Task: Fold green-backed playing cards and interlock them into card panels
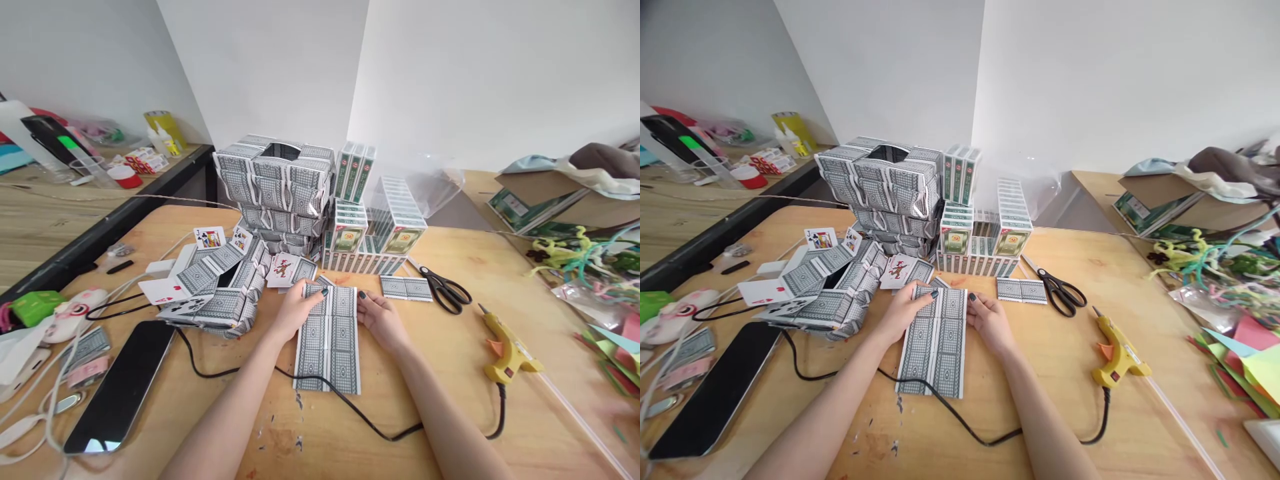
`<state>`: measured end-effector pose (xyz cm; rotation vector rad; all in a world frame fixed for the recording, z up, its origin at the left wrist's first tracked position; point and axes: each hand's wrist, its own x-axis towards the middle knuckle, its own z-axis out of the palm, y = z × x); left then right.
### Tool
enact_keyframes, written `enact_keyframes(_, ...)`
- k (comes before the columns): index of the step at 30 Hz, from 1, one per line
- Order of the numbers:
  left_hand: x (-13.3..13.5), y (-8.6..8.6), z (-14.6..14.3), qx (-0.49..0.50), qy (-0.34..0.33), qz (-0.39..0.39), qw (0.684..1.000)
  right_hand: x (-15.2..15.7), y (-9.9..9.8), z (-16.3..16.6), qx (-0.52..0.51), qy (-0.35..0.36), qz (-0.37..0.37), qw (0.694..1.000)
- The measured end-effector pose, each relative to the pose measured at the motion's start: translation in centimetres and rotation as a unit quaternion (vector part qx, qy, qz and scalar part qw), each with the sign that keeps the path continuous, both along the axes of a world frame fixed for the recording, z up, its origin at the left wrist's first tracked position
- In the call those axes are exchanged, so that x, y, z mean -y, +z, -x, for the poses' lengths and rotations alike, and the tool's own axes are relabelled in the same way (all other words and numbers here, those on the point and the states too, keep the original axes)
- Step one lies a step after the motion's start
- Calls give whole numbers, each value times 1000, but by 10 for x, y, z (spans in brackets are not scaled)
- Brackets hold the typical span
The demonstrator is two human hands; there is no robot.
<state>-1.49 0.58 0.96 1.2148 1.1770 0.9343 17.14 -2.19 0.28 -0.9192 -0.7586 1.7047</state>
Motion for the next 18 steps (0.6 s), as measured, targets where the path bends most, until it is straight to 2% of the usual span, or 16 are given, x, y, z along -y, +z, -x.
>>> enact_keyframes(5,-1,-2,2,-19,11,-6,1000,0,3,-2,13,15,5,1000)
enact_keyframes(9,-2,-4,3,-48,0,-40,998,0,1,-1,58,14,4,998)
enact_keyframes(14,3,2,-2,-97,3,-94,991,2,-2,0,133,-39,-17,990)
enact_keyframes(18,5,8,-7,-133,18,-86,987,4,-1,4,148,-58,-26,987)
